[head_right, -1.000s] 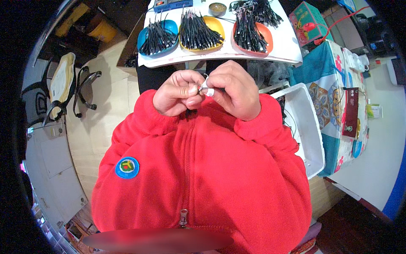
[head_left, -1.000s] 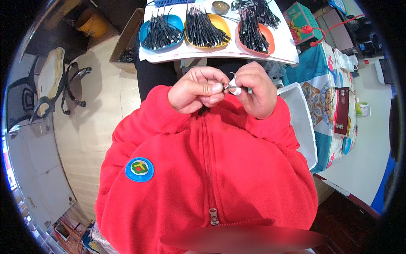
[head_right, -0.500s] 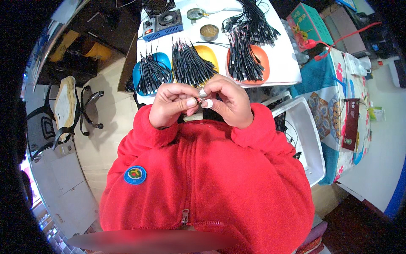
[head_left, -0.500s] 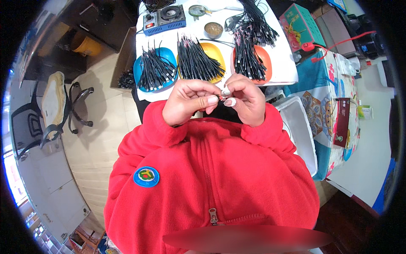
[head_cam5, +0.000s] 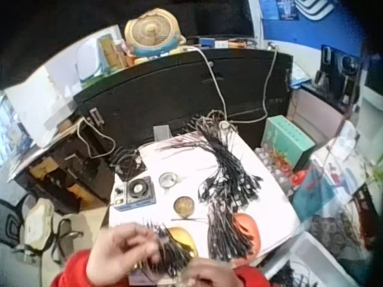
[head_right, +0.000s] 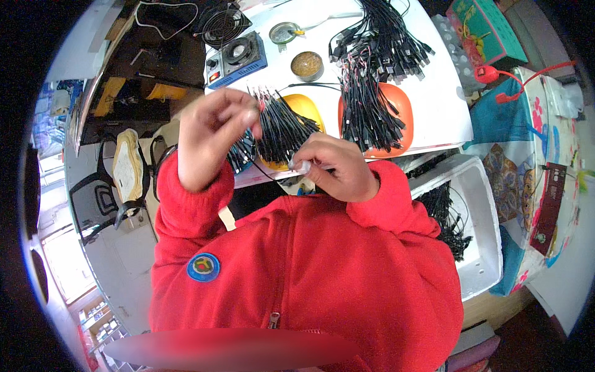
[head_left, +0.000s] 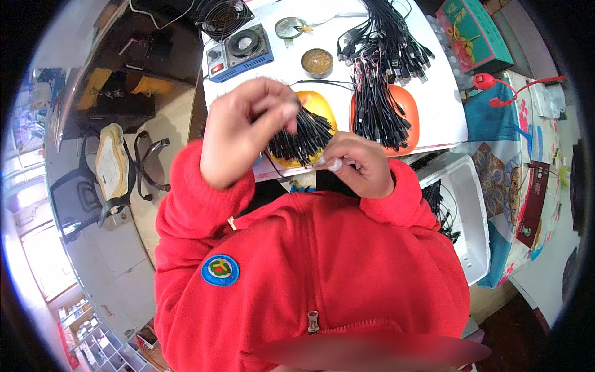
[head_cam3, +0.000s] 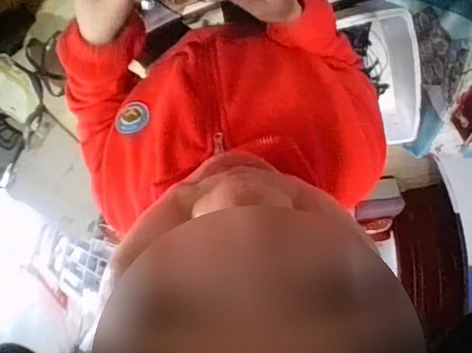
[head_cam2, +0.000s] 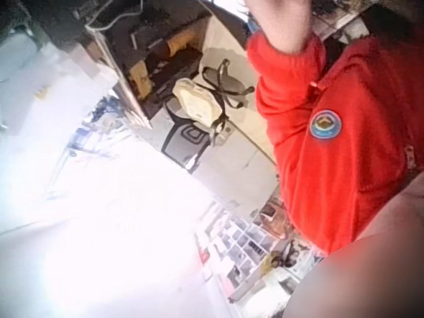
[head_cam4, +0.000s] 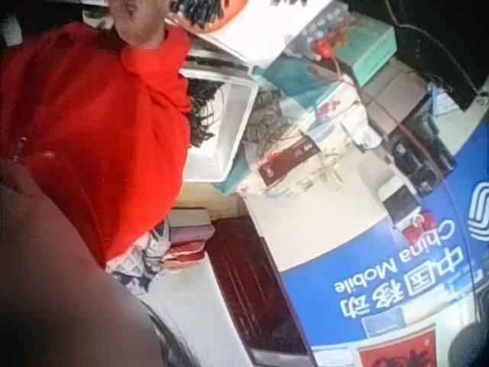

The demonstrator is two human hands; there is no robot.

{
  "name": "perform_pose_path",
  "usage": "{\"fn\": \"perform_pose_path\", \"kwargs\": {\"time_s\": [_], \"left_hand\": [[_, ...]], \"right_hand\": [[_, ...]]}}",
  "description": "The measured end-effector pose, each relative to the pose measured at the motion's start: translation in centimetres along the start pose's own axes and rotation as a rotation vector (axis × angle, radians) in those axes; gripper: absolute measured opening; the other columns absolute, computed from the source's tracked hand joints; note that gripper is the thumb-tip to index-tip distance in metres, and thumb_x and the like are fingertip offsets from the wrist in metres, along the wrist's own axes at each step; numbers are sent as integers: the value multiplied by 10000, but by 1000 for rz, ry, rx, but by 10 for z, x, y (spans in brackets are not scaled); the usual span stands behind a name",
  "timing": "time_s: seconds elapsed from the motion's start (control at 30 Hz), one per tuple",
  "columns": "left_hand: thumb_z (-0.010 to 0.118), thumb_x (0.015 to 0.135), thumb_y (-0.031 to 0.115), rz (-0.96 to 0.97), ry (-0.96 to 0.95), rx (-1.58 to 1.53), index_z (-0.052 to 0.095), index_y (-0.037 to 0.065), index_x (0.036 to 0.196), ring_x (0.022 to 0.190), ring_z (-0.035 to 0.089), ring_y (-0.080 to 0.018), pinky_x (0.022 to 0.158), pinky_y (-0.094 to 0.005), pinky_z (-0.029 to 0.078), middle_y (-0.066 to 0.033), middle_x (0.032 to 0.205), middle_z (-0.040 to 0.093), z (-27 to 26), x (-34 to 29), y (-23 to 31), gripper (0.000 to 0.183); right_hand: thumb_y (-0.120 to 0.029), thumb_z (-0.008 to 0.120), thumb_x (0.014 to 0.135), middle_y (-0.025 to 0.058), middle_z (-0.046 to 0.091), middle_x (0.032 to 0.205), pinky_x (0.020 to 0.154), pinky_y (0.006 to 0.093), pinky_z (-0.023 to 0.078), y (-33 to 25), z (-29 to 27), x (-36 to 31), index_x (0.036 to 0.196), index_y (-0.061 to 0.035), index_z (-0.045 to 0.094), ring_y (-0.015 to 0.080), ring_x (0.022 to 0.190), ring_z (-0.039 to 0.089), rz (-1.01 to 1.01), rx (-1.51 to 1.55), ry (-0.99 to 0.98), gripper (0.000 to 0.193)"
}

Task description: The person repeatedly picks up black wires and small white connectors, joins them by hand, and places the assembled units into a white tray. The process is repeated continuously with items organized in colored bowls on the table.

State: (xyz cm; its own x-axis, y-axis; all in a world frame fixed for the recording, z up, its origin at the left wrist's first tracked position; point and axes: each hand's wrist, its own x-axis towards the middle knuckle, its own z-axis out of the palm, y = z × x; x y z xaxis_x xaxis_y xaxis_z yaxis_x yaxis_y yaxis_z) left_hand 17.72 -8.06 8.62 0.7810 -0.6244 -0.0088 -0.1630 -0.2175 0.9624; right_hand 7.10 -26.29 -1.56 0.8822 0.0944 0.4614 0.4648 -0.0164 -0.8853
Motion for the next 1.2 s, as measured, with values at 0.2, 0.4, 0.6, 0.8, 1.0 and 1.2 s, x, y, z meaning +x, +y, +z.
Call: {"fn": "perform_pose_path", "kwargs": {"time_s": [0.2,0.4,0.6,0.8,1.0,1.2], "left_hand": [[594,785,46,431,66,930,613,19,802,659,608,-365,597,-445,481,-167,664,596,12,109,-67,38],[553,707,-2,468,-26,1029,583,16,787,752,604,-359,643,-436,491,-158,772,575,25,128,-107,87],[549,720,12,433,-69,1088,574,12,795,743,605,-361,646,-437,497,-162,785,560,34,133,-112,80],[549,725,20,397,-97,1147,566,15,782,731,608,-359,637,-428,503,-168,784,555,40,137,-113,60],[564,726,39,466,-80,1231,571,31,775,719,618,-311,632,-392,517,-151,789,562,46,136,-113,50],[592,763,50,407,-22,1140,605,25,828,719,610,-341,634,-413,502,-155,789,574,39,131,-109,71]], "right_hand": [[-69,580,841,87,595,794,642,357,455,17,-6,-1,928,-49,601,280,731,581,91,-78,-98,91],[-88,580,831,99,600,807,673,380,461,28,-13,-3,923,-52,589,293,754,588,107,-105,-98,100],[-94,594,821,114,613,807,693,387,471,35,-9,-2,892,-38,591,301,769,598,72,-86,-87,90],[-94,614,818,117,617,786,679,392,479,35,-8,-2,863,-31,591,303,752,605,55,-92,-96,81],[-106,613,822,115,616,792,686,396,478,33,-6,-1,856,-27,591,305,764,604,54,-117,-106,89],[-87,587,826,116,617,822,702,391,475,29,-6,-5,896,-34,596,308,788,599,156,-145,-144,88]]}}
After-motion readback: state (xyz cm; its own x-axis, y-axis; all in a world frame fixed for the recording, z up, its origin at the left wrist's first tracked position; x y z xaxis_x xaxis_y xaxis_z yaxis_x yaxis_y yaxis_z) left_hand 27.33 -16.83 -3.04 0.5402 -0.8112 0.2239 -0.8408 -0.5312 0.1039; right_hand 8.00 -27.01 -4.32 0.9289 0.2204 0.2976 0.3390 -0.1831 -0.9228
